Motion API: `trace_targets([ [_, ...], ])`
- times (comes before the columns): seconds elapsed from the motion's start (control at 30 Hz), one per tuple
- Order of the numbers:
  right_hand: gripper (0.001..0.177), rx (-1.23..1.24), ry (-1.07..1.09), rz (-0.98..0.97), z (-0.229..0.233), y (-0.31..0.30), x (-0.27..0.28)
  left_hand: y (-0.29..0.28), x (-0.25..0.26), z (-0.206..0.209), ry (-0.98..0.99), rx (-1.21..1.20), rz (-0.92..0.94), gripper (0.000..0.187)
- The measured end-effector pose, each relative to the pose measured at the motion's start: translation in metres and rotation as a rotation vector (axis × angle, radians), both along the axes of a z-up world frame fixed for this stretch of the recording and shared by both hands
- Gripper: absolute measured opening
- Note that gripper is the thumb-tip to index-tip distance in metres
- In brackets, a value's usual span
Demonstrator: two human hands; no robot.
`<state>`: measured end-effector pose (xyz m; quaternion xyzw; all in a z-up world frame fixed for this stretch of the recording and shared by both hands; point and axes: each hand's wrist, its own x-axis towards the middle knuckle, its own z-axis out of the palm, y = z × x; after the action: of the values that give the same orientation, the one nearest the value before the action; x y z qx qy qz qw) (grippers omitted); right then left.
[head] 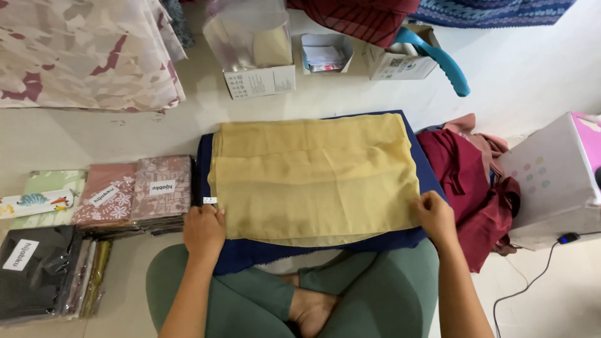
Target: Cleaning a yellow cloth with a lint roller and folding it neatly
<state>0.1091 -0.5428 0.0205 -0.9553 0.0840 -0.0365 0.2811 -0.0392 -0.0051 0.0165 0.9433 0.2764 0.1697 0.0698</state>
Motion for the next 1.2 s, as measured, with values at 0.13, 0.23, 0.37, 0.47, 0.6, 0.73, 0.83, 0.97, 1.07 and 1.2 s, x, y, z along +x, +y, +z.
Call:
trace_targets([
  [0.13,0.031,0.635,-0.048,-0.029,0.000,-0.019,-0.004,0.009,-0.005,0.011,0.022,-0.536,0.009,0.028],
  [0.23,0.048,0.725,-0.004,-0.021,0.013,-0.022,-0.018,0.010,-0.011,0.022,-0.026,-0.705,0.022,0.029],
  [0.37,0.052,0.713,-0.001,-0.036,0.020,-0.021,-0.029,0.006,-0.025,0.030,-0.069,-0.788,-0.041,0.030],
  [0.47,0.056,0.689,0.008,-0.031,0.018,-0.025,-0.032,0.004,-0.028,0.042,-0.054,-0.796,-0.074,0.034],
  [0.6,0.051,0.673,0.125,-0.039,0.035,-0.024,-0.036,0.008,-0.029,0.049,0.115,-0.806,-0.172,0.054],
  [0.73,0.055,0.731,0.230,0.011,0.040,-0.024,-0.038,0.027,-0.027,0.037,0.187,-0.877,-0.214,0.020],
  [0.83,0.050,0.845,0.159,0.053,0.027,-0.031,-0.038,0.037,-0.033,0.038,0.137,-0.955,-0.163,0.028],
  [0.97,0.043,0.919,0.135,0.054,0.012,-0.039,-0.035,0.045,-0.034,0.024,0.054,-1.089,-0.131,0.029],
  [1.07,0.039,0.921,0.112,0.049,0.013,-0.037,-0.037,0.046,-0.037,0.021,-0.046,-1.186,-0.135,0.032],
  [1.2,0.029,1.010,0.070,0.032,0.013,-0.043,-0.019,0.045,-0.028,0.044,-0.092,-1.305,-0.149,0.039],
])
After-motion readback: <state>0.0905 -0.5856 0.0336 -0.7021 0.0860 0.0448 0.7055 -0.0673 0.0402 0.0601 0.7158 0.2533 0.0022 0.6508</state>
